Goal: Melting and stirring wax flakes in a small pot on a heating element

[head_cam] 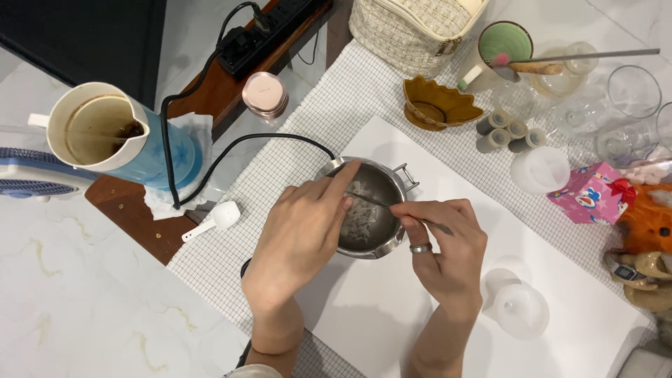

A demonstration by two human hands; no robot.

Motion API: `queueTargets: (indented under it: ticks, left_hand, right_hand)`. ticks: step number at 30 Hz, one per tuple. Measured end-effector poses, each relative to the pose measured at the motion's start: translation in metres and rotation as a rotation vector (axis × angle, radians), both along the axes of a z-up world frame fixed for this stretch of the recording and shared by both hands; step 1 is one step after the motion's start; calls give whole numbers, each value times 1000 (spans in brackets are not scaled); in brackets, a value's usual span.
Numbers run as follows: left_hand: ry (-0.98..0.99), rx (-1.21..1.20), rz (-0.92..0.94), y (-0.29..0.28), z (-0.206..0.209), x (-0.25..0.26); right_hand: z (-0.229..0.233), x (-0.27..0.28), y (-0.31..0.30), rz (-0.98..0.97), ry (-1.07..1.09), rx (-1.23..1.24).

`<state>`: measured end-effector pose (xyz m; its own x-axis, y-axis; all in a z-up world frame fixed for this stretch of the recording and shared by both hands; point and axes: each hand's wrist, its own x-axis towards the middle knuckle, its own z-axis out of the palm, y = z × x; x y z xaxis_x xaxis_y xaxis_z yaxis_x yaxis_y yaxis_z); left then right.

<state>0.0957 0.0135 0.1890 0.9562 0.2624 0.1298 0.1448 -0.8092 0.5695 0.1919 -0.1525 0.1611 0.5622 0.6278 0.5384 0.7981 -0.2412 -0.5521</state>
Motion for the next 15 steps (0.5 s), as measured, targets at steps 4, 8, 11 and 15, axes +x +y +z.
queueTargets:
  ticks: [4, 8, 11, 15]
  left_hand:
    - [12, -28, -26, -1, 1, 2]
    - [5, 14, -44, 0, 4, 4]
    - [-12, 65, -12, -1, 5, 6]
    - [83, 31, 46, 4, -2, 4]
  right_hand:
    - [5, 0, 7, 16, 29, -47]
    - [3, 2, 7, 19, -15, -67]
    - [5, 1, 4, 17, 18, -62]
    - [3, 2, 8, 120, 83, -94]
